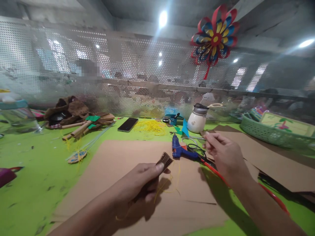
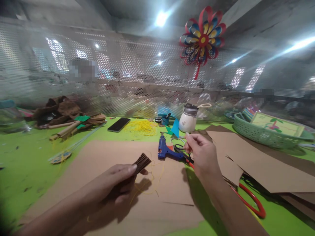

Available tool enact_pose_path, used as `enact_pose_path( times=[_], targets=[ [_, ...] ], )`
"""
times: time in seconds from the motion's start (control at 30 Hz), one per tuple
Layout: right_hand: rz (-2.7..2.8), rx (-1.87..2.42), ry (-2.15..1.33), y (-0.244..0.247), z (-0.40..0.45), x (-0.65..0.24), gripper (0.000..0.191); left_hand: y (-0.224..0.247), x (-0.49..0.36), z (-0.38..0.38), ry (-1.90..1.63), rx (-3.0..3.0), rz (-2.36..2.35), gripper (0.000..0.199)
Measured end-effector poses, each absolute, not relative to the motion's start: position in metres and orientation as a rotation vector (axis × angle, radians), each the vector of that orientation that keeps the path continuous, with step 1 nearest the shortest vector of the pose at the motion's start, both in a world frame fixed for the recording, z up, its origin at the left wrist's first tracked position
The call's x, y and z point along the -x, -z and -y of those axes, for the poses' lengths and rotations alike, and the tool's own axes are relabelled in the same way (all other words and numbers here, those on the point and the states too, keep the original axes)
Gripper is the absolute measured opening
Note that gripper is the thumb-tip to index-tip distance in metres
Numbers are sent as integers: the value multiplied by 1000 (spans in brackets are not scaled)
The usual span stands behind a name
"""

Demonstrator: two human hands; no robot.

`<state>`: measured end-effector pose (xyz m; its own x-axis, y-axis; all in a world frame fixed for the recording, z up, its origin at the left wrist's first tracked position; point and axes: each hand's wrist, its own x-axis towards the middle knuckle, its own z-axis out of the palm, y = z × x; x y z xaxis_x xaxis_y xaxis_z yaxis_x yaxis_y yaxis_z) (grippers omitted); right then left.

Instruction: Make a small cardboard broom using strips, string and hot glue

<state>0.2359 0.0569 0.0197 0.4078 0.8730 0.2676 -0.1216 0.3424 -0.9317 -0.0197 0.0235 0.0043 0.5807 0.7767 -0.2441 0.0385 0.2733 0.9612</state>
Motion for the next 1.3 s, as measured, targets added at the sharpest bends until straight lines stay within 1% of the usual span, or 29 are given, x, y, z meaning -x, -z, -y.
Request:
enact_pose_path(
  times=[0.03,0.07,0.1,0.13,0.17,0.3,0.57,0.73,0.83,0.93,1.03,1.2,1.3],
  targets=[
    [913,1012,-758,-19,-58,-239,35,-5,19,-23,-607,-1145,-816,54],
    [915,1009,-747,-19,-59,-240,43,-6,18,-22,-625,-1087,-797,57],
    [936,1002,-749,-17,-59,-239,51,-6,17,-22,-639,-1042,-779,59],
    [978,995,-762,-16,-58,-237,54,-7,17,-21,-651,-1015,-765,60],
    [1027,992,-768,-15,-57,-234,53,-7,16,-21,-667,-1003,-756,58],
    [1189,1027,-773,-10,-49,-214,38,-6,15,-21,-706,-1000,-761,49],
    [1365,1073,-757,-8,-44,-205,24,-5,17,-22,-695,-991,-809,31],
    [1386,1046,-758,-9,-47,-217,28,4,17,-27,-760,-956,-778,32],
    [1333,1020,-755,-9,-53,-226,27,7,19,-30,-796,-970,-769,34],
    [1229,928,-829,-10,-60,-233,27,6,23,-34,-782,-1011,-806,32],
    [1151,875,-891,-10,-65,-238,31,5,25,-36,-782,-1064,-842,32],
    [1128,914,-870,-8,-66,-242,37,4,22,-33,-829,-1110,-792,27],
    [1138,962,-797,-4,-66,-241,29,2,20,-30,-835,-1065,-771,22]
  ],
)
